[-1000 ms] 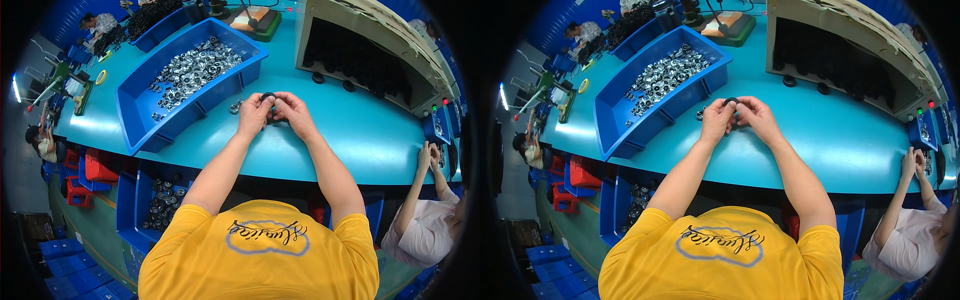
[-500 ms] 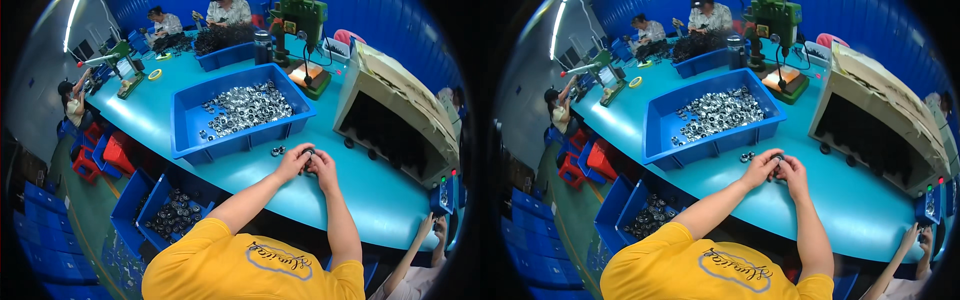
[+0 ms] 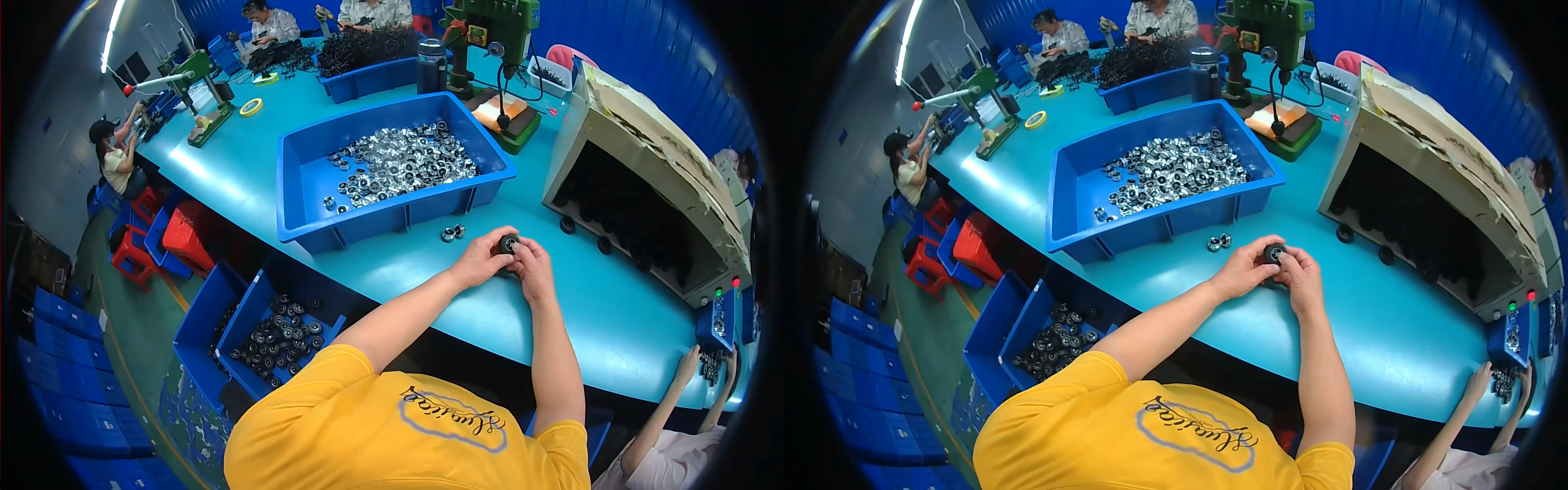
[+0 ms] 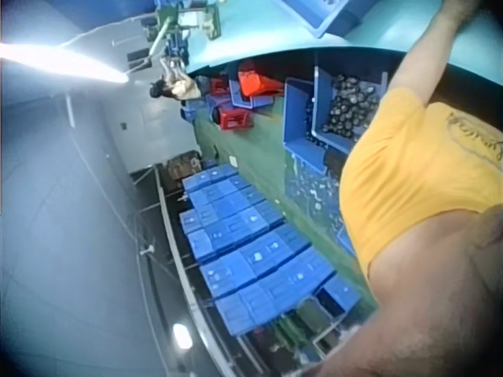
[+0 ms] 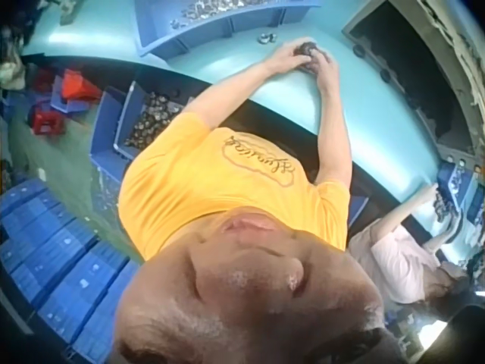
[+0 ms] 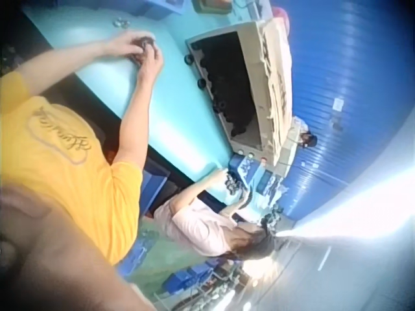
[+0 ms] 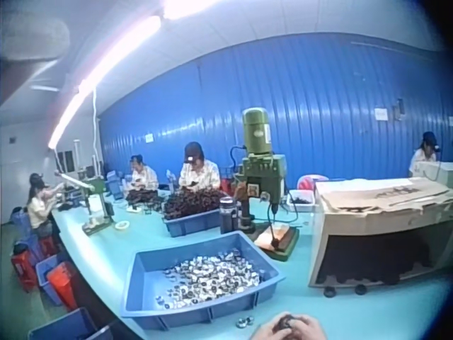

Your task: Assemble metal weights into plastic fidget spinner frames at a factory workbench.

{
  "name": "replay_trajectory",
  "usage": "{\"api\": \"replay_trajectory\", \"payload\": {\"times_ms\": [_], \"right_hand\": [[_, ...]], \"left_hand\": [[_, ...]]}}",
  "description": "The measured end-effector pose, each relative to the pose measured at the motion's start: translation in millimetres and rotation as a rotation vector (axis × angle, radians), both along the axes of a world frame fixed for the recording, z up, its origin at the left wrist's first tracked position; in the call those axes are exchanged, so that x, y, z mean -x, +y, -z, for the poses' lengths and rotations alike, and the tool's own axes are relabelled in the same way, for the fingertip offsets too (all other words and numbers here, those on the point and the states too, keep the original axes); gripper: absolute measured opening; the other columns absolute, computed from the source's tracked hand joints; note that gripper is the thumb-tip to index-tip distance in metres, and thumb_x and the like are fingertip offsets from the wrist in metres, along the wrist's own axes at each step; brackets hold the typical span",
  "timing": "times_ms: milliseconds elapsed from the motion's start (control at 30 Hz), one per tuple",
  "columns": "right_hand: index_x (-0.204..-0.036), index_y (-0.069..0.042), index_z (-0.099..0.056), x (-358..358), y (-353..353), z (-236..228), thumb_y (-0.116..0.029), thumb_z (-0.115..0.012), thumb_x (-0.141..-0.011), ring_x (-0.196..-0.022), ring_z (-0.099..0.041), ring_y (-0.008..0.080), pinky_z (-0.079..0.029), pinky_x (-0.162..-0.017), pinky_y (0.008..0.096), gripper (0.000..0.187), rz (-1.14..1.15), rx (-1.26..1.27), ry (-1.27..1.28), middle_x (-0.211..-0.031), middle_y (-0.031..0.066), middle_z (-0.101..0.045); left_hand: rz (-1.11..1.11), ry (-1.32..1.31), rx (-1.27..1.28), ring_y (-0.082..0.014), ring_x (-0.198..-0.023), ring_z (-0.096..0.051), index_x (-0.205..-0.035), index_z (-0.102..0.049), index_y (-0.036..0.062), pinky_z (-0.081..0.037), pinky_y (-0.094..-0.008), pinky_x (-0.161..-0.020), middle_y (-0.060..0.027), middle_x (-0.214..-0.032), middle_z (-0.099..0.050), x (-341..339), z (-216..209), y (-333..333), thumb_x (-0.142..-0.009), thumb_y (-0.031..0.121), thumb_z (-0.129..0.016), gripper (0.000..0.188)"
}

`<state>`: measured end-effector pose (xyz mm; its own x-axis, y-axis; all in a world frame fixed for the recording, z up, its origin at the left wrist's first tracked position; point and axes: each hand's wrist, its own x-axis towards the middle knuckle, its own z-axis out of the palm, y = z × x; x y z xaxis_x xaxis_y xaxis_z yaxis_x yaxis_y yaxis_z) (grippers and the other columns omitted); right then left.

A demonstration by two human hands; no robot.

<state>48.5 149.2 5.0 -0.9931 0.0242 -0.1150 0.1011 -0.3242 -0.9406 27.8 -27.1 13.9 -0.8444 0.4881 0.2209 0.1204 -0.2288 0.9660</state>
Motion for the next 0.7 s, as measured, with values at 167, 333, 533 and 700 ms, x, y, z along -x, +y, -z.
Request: {"api": "replay_trajectory", "payload": {"times_ms": [167, 333, 533, 700], "right_hand": [[-0.116, -0.001, -0.066, 0.1, -3.8, -3.3, -0.015, -0.072, -0.094, -0.083, -0.066, 0.0101, -0.055, -0.068, 0.0238, 0.027, 0.016, -0.059, 0.023, -0.1, 0.0048, -0.069], [-0.112, -0.001, -0.066, 3.3, -5.6, 4.1, -0.014, -0.074, -0.092, -0.084, -0.066, 0.0109, -0.056, -0.069, 0.0248, 0.025, 0.056, -0.111, 0.024, -0.099, 0.005, -0.069], [-0.109, -0.002, -0.065, 4.2, -8.7, 6.2, -0.011, -0.074, -0.093, -0.078, -0.063, 0.0094, -0.054, -0.067, 0.0237, 0.021, 0.068, -0.123, 0.05, -0.097, 0.0036, -0.068], [-0.111, -0.002, -0.066, -0.3, 0.4, 1.2, -0.015, -0.075, -0.092, -0.081, -0.065, 0.0109, -0.055, -0.069, 0.0249, 0.025, -0.008, -0.034, 0.033, -0.097, 0.0048, -0.068]], "left_hand": [[-0.022, -0.034, 0.059, -0.0085, -0.094, -0.063, -0.143, -0.052, 0.0094, -0.053, -0.026, -0.075, -0.001, -0.109, -0.067, -0.1, -4.6, -0.8, -0.096, -0.001, -0.064, 0.05], [-0.029, -0.035, 0.079, -0.0084, -0.09, -0.063, -0.141, -0.055, 0.0085, -0.053, -0.026, -0.074, -0.0021, -0.106, -0.069, -2.5, -4.4, 0.8, -0.096, -0.001, -0.062, 0.046], [-0.041, -0.009, 0.088, -0.0091, -0.094, -0.064, -0.139, -0.057, 0.0074, -0.054, -0.0264, -0.078, -0.0027, -0.108, -0.069, 1.3, 0.8, 2.3, -0.095, -0.003, -0.062, 0.045], [-0.059, 0.037, 0.082, -0.0094, -0.1, -0.064, -0.136, -0.058, 0.0051, -0.055, -0.0278, -0.083, -0.0037, -0.112, -0.068, -1.3, -3.6, 3.0, -0.089, -0.004, -0.069, 0.049]]}}
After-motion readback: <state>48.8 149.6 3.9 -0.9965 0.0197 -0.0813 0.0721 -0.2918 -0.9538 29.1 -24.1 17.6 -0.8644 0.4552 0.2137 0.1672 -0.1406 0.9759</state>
